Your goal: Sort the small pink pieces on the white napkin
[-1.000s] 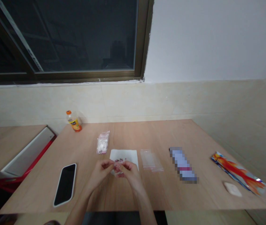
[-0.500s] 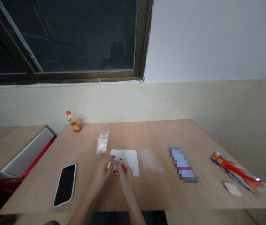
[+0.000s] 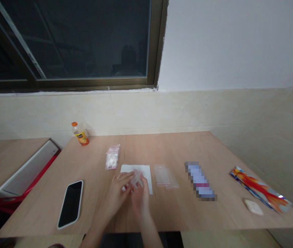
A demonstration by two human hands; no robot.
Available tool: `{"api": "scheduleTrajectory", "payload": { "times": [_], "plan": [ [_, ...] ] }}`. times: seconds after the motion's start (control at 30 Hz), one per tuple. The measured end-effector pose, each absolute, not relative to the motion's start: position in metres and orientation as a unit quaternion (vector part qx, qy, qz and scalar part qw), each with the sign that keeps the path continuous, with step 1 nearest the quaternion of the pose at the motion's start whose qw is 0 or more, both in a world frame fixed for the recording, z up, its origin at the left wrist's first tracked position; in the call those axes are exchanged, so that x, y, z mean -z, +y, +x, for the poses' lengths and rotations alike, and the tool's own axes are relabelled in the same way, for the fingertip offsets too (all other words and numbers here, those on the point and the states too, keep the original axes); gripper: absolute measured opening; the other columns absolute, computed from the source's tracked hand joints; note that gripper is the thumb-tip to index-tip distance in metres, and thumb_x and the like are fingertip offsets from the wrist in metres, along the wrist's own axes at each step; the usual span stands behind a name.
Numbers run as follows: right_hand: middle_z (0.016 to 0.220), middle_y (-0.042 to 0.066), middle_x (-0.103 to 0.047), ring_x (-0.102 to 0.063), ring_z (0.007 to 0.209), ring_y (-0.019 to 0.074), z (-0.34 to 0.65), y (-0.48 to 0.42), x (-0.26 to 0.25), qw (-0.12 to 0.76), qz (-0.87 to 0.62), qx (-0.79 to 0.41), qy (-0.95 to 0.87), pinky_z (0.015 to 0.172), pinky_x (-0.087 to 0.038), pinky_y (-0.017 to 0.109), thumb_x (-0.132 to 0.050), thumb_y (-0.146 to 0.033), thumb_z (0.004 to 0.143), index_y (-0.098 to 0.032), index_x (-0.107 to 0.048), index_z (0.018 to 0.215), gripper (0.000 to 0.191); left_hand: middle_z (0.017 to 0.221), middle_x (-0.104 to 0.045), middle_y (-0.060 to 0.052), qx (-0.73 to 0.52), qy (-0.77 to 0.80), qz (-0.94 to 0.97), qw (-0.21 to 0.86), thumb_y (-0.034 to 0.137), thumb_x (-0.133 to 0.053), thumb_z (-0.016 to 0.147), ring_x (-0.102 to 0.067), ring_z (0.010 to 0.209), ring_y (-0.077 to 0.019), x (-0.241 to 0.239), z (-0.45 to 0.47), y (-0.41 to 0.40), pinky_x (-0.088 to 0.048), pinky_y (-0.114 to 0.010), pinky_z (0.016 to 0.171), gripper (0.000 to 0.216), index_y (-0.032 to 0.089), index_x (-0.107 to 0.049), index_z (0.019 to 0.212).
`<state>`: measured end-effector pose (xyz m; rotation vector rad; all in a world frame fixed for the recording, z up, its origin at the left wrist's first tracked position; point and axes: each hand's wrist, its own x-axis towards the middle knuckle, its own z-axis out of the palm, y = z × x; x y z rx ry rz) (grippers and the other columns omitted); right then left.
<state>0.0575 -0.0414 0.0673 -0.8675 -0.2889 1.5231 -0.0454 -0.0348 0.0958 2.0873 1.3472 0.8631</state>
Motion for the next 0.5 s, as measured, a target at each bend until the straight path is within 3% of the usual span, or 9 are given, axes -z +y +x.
{"api": "scheduleTrajectory", "payload": {
  "times": [0.17,0.3,0.43,0.5],
  "plan": [
    [0.085,0.006,-0.070,-0.065,0.087,0.0211,0.062,-0.035,-0.066,0.583,-0.324,-0.735,-0.120,0.078,-0.052,0.033,-0.057,-0.049,0.076,-0.021,-0.066,0.078,0.029,0.122,-0.063,-0.001,-0.311,0.459,0.787,0.270,0.002,-0.047,0.072,-0.055,0.114,-0.0232,-0.091,-0.039,-0.040,-0.035,-0.047,0.100,0.039,0.028,-0.073,0.086],
    [0.085,0.004,-0.069,-0.065,0.083,0.0204,0.065,-0.032,-0.063,0.621,-0.356,-0.691,-0.098,0.072,-0.053,0.032,-0.065,-0.045,0.070,-0.021,-0.064,0.085,0.029,0.116,-0.067,-0.001,-0.436,0.478,0.692,0.319,0.003,-0.055,0.065,-0.053,0.116,-0.0253,-0.087,-0.034,-0.046,-0.029,-0.048,0.105,0.025,0.024,-0.068,0.063],
    [0.100,0.002,-0.064,-0.064,0.074,0.0179,0.065,-0.031,-0.069,0.696,-0.426,-0.567,-0.113,0.064,-0.053,0.032,-0.069,-0.043,0.066,-0.027,-0.050,0.117,0.057,0.113,-0.066,-0.007,-0.636,0.484,0.381,0.464,0.019,-0.063,0.069,-0.054,0.114,-0.0257,-0.076,-0.021,-0.043,-0.036,-0.040,0.102,0.002,0.020,-0.065,0.069],
    [0.110,0.003,-0.060,-0.063,0.075,0.0162,0.062,-0.032,-0.072,0.716,-0.454,-0.507,-0.157,0.066,-0.053,0.032,-0.068,-0.041,0.068,-0.030,-0.036,0.131,0.071,0.109,-0.067,-0.010,-0.647,0.468,0.192,0.571,0.029,-0.059,0.074,-0.058,0.109,-0.0247,-0.067,-0.014,-0.037,-0.041,-0.037,0.097,0.014,0.017,-0.065,0.078]
  ]
}}
